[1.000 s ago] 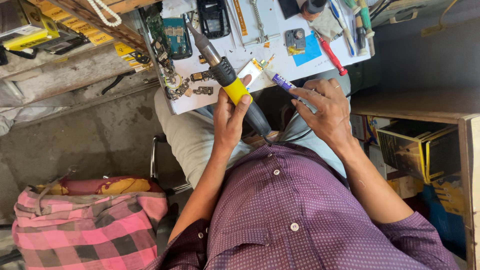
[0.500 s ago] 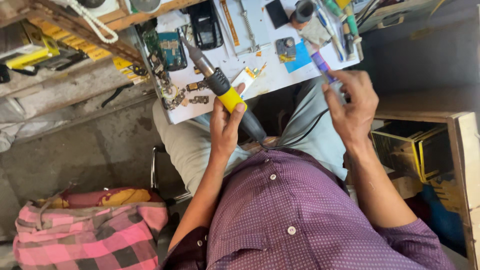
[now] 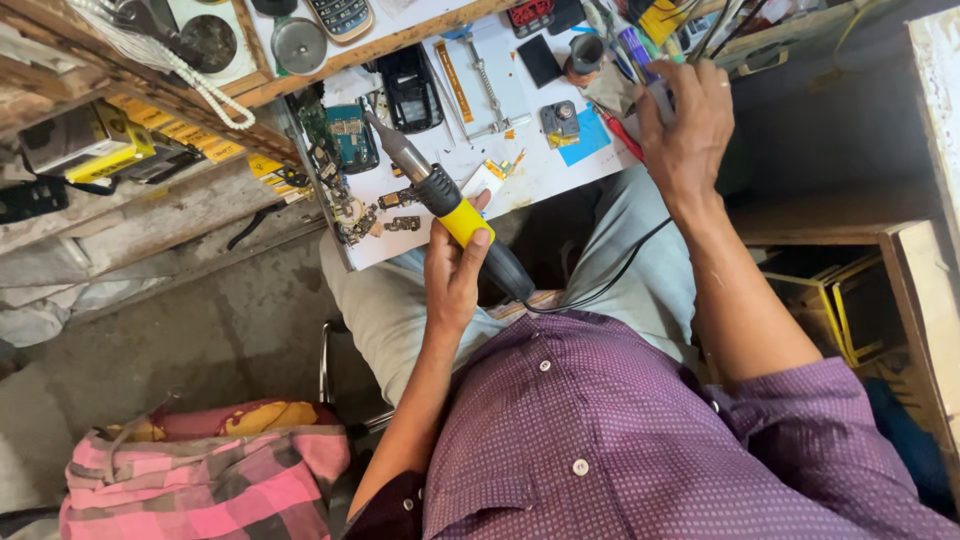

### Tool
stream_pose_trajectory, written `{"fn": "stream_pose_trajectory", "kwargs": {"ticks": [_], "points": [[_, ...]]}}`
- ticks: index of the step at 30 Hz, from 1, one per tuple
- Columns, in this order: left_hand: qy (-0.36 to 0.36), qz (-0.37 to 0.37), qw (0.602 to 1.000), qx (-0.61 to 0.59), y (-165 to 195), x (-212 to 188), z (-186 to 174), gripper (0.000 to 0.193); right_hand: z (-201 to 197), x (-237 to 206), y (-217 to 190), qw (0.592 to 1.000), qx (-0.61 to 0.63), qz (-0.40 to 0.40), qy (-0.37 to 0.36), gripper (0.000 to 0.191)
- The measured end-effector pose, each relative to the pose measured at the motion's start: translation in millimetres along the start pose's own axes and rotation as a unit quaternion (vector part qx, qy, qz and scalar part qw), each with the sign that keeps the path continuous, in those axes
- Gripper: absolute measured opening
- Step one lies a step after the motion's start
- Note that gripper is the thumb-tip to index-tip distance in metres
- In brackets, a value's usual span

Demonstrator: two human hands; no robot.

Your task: The person sits at a cluttered repair workbench holding a small white component board in one hand and a soldering iron in the other, soldering along its edge. They then set the iron aside, pick up a hot air gun, and blow hot air onto the component while steadying it on the bench.

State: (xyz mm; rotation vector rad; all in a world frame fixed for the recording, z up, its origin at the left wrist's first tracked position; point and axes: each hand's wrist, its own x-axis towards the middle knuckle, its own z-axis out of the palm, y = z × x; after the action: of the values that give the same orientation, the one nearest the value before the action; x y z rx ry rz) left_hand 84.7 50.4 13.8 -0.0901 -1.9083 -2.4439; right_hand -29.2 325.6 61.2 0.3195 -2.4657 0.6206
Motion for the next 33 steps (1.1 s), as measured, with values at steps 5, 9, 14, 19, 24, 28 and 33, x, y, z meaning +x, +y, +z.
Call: {"fn": "stream_pose_trajectory", "kwargs": {"ticks": [5,9,14,19,24,28,33], "points": [[-0.010,-0.003,1.000,-0.004,0.4,-2.4,4.8,0.050,3.0,11.3,-0.1,0.998,-0.021,-0.051,0.033,0.028],[0.001,-0.023,1.000,0.016,6.1,-2.1,12.1,0.050,-17.3,0.1,-11.6,0.997,0.067,-0.036,0.014,0.020],[-0.016,-0.058,0.997,0.040,22.4,14.1,31.2,0.046,-86.9,-38.9,-41.0,0.870,0.421,0.198,-0.162,0.014],[-0.079,-0.051,0.993,-0.074,42.7,41.7,80.6,0.046,-123.5,-81.5,-53.4,0.710,0.447,0.184,-0.512,0.027],[-0.094,-0.016,0.995,-0.034,56.1,54.2,135.3,0.047,-92.5,-116.9,-50.8,0.818,0.264,0.246,-0.448,0.046],[-0.108,-0.030,0.992,-0.062,58.8,48.6,158.4,0.054,-73.5,-121.5,-49.5,0.802,0.475,0.304,-0.197,0.075],[-0.110,-0.124,0.967,-0.192,55.4,41.0,161.8,0.061,-74.5,-103.7,-52.3,0.857,0.495,0.141,0.019,0.099]]}}
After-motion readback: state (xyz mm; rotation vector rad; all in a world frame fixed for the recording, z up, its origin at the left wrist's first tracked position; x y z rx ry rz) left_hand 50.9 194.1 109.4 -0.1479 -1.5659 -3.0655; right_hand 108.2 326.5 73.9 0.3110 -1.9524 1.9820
